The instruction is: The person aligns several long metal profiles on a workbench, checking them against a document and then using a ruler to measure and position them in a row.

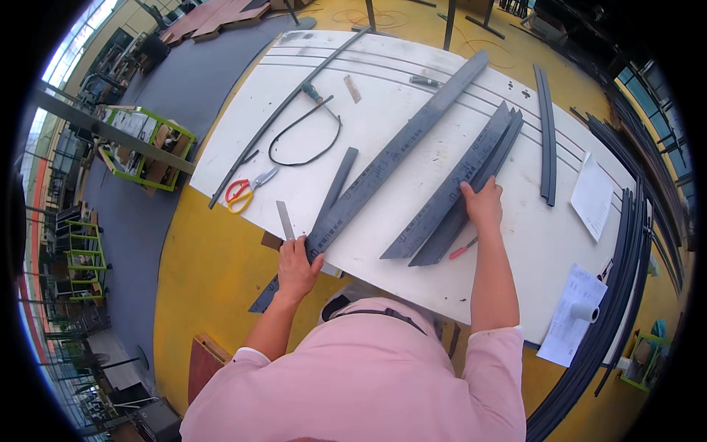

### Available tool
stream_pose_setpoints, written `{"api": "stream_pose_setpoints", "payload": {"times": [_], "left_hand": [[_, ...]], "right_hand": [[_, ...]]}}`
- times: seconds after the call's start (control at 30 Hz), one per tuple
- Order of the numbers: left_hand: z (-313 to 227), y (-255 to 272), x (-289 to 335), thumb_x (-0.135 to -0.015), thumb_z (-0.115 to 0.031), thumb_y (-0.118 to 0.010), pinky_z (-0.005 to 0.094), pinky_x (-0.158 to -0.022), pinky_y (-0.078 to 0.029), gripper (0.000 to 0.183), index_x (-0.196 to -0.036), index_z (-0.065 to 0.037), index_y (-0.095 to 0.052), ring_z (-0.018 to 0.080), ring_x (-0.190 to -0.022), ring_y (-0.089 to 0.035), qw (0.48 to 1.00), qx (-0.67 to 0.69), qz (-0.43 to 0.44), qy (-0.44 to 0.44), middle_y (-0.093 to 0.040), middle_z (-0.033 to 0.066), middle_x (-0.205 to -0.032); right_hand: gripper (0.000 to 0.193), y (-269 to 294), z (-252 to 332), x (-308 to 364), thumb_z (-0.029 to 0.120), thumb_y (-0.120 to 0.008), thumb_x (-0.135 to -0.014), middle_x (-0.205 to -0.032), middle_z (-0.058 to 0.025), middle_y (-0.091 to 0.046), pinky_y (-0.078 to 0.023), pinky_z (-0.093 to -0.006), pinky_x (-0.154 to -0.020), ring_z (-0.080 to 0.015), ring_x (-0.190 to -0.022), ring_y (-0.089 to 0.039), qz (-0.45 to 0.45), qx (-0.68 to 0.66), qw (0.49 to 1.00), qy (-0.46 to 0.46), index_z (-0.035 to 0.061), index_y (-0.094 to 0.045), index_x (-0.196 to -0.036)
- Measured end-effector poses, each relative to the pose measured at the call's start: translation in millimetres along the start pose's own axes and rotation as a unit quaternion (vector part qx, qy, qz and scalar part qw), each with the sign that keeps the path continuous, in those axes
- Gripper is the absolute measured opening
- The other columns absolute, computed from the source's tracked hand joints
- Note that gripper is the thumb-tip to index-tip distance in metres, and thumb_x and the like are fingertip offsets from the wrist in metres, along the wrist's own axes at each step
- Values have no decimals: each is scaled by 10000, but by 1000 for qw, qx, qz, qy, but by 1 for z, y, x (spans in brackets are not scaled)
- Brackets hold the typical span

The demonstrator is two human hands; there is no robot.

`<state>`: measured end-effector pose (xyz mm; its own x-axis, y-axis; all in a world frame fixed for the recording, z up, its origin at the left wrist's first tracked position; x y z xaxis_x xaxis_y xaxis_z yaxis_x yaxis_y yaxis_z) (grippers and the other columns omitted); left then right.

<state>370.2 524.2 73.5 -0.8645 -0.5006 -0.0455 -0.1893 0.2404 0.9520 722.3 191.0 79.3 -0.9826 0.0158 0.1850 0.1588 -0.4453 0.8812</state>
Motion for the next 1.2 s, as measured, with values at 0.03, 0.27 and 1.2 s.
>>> {"api": "stream_pose_setpoints", "payload": {"times": [0.03, 0.27, 1.2], "left_hand": [[10, 2, 2, -894, -389, -790, 522, -978, -477, 689, -1400, 8, -542, 402, -1155, -553, 1000, 6, -13, -9, -572, 214, -1227], [59, 20, -7, -896, -376, -798, 486, -936, -496, 696, -1421, -6, -531, 379, -1106, -564, 999, 38, -7, 23, -551, 185, -1220], [187, 50, -102, -991, -365, -732, 537, -1094, -423, 687, -1513, -14, -457, 458, -1309, -482, 989, 45, 14, 137, -482, 243, -1411]], "right_hand": [[933, -6, 12, -6, 550, -681, -969, -1626, -276, -394, -436, -457, -1177, -426, -1411, -530, 11, 9, 1000, -21, -55, -358, -1601], [952, -57, 55, -24, 518, -717, -956, -1590, -291, -446, -412, -446, -1193, -420, -1439, -502, 9, 7, 999, 41, -83, -356, -1601], [961, -214, 393, 20, 373, -723, -992, -1630, -278, -287, -568, -449, -1030, -431, -1272, -631, 181, -98, 965, 162, -97, -179, -1630]]}}
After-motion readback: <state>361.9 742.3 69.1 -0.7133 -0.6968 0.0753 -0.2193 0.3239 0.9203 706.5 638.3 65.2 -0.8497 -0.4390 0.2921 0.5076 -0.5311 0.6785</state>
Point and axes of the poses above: each hand's wrist, its own x-axis away from the middle knuckle, its own y-axis out of the back of the hand, z = x × y, the point moved 5 cm from there along -x, towards the middle knuckle
